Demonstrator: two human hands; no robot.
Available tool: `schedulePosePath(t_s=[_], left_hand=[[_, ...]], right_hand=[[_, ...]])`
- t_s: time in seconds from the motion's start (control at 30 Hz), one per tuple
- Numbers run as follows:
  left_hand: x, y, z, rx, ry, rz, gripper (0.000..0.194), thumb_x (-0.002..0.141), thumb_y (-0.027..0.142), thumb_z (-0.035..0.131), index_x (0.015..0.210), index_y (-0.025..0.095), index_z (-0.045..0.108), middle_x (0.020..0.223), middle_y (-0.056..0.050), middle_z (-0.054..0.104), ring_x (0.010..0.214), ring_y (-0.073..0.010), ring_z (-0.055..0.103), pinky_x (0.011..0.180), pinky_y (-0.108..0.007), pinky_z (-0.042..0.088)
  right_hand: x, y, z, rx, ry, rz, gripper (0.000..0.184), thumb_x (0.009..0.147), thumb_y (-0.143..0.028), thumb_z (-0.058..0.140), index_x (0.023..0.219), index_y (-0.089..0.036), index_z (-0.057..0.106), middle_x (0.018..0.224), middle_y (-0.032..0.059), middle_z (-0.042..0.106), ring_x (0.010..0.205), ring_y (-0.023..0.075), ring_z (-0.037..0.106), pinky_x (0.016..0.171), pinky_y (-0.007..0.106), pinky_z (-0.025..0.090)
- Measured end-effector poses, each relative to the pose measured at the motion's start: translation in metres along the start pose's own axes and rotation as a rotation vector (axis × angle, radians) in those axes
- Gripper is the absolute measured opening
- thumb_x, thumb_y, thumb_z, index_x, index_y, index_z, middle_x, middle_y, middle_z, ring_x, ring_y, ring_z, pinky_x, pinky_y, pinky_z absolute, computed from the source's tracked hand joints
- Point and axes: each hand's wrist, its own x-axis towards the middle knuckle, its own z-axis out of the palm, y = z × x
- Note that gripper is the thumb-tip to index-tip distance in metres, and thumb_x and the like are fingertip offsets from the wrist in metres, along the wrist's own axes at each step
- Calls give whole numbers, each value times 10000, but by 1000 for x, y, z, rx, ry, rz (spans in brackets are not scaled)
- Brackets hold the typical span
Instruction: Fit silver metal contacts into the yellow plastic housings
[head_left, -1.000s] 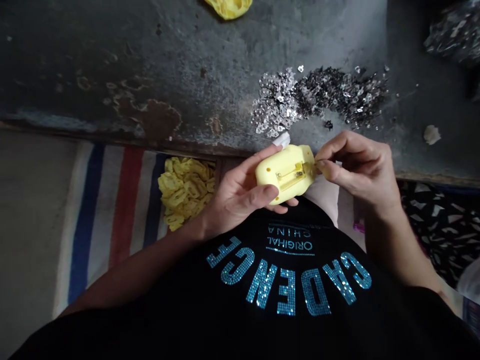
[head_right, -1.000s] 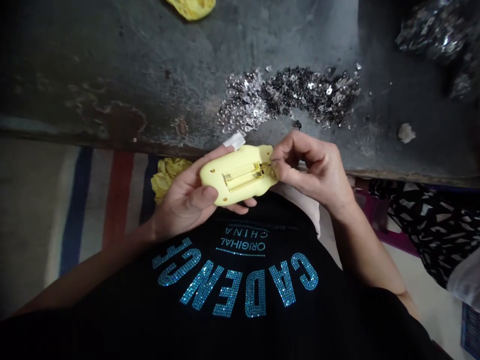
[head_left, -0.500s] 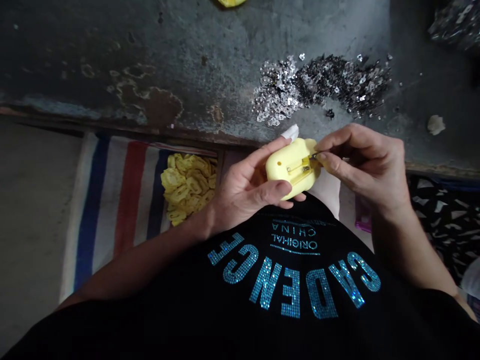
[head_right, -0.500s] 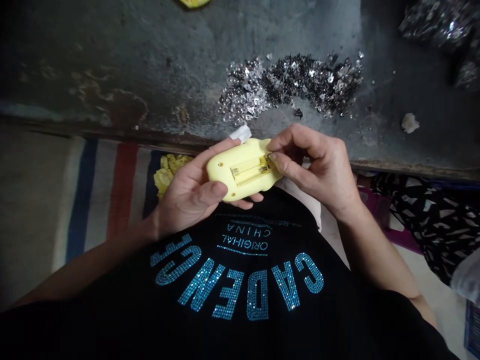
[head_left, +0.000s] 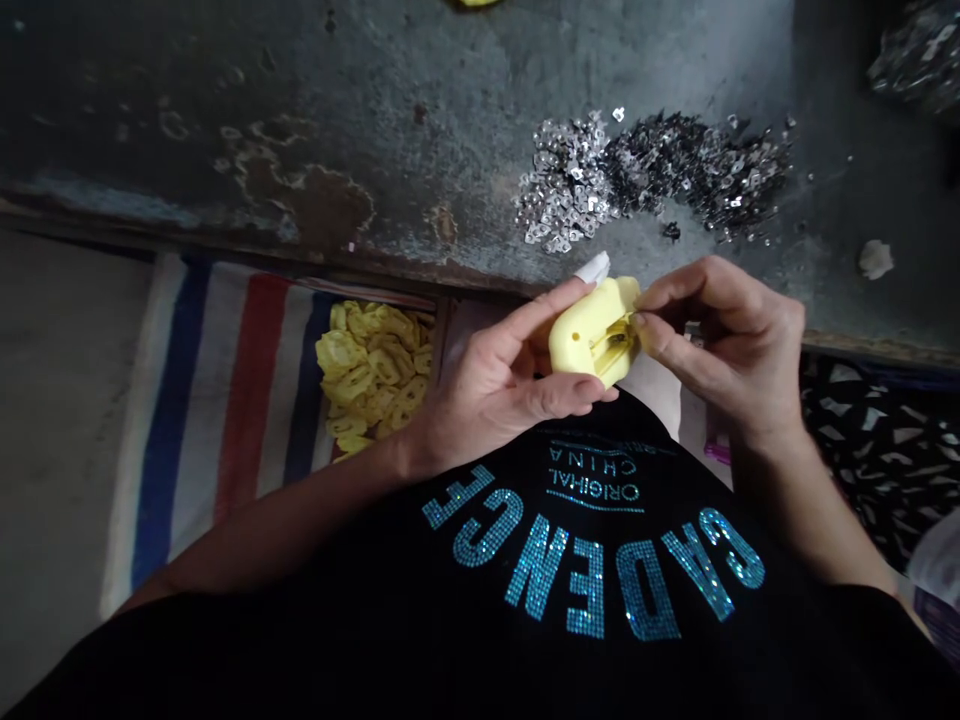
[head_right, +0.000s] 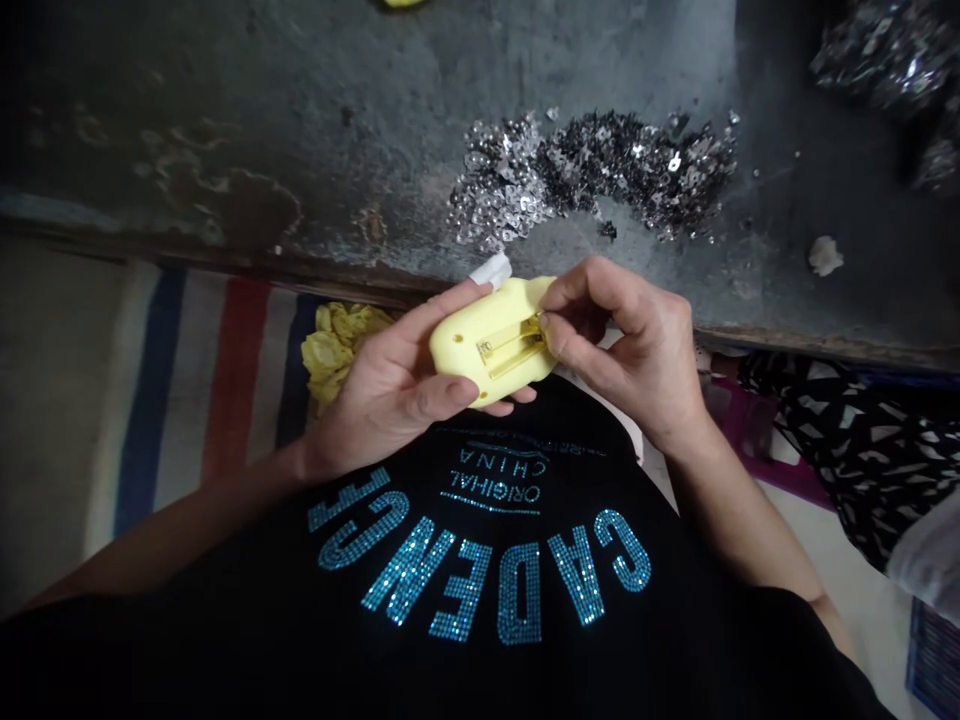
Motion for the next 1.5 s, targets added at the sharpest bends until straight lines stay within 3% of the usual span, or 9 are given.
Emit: schedulePosePath(t_s=[0.13, 0.4, 0.63, 0.87, 0.97, 1.07, 1.23, 1.37, 1.5], left_hand=[[1, -1, 0, 12, 10, -10, 712, 976, 370, 960, 1630, 358, 679, 1420, -54, 848, 1037, -294, 894, 871, -381, 771], [4, -4, -3, -53, -13, -3, 638, 1017, 401, 919, 1607, 372, 679, 1552, -60, 788, 1038, -291, 899, 835, -362, 777], [4, -8, -5, -69, -6, 18, 648, 1029, 431, 904, 1630, 404, 663, 1702, -59, 682, 1022, -290, 903, 800, -362, 787], [2, -10, -2, -21, 32, 26, 713, 1006, 497, 918, 1653, 399, 633, 1774, -73, 613, 1054, -315, 894, 823, -408, 786], [2, -6, 3, -15, 29, 21, 715, 979, 474, 948, 1627, 382, 660, 1702, -71, 683, 1027, -310, 897, 834, -416, 781], [0, -2, 8, -2, 29, 30, 659, 979, 397, 953, 1590, 385, 706, 1609, -38, 753, 1112, -319, 886, 942, -453, 775], [-3, -3, 8, 119, -42, 57, 774, 968, 327, 948, 1677, 419, 651, 1626, -23, 736, 1277, -345, 824, 1081, -503, 744], [0, -3, 10, 269, -108, 118, 838, 939, 329, 971, 1701, 424, 635, 1489, -41, 783, 1247, -347, 803, 1068, -509, 744], [6, 2, 18, 506, -118, 210, 761, 980, 384, 933, 1690, 375, 660, 1439, -88, 770, 1230, -354, 785, 950, -436, 757]], right_hand=[[0, -2, 3, -15, 27, -19, 85, 1068, -384, 805, 1015, -319, 788, 911, -2, 773, 717, 197, 680, 649, 396, 611], [-9, 0, 2, 15, 101, -2, 68, 1038, -344, 869, 1056, -342, 803, 958, -3, 816, 785, 226, 757, 691, 427, 619], [-18, 2, 3, -365, 82, -211, 226, 1108, -226, 703, 1215, -381, 828, 1155, 36, 869, 982, 270, 806, 890, 494, 652], [-31, 13, 7, -565, 84, -351, 325, 1092, -276, 728, 1369, -435, 786, 1196, 40, 878, 939, 287, 768, 830, 516, 610], [-28, 8, 5, -450, 83, -325, 281, 1098, -252, 724, 1308, -414, 817, 1166, 41, 870, 934, 269, 770, 833, 494, 627], [-19, 10, 0, -227, 110, -149, 173, 1087, -342, 770, 1241, -380, 839, 1153, 55, 842, 1013, 284, 784, 857, 484, 662], [-3, 22, -7, 43, -39, 36, 443, 990, -578, 874, 1347, -333, 785, 1338, 86, 817, 1122, 298, 804, 878, 452, 694], [2, 27, -8, 93, -86, 21, 474, 971, -610, 882, 1321, -309, 777, 1336, 90, 813, 1100, 279, 800, 878, 426, 683], [-3, 40, -2, 200, -71, -15, 455, 948, -547, 918, 1314, -327, 761, 1291, 56, 797, 1109, 269, 783, 870, 415, 670]])
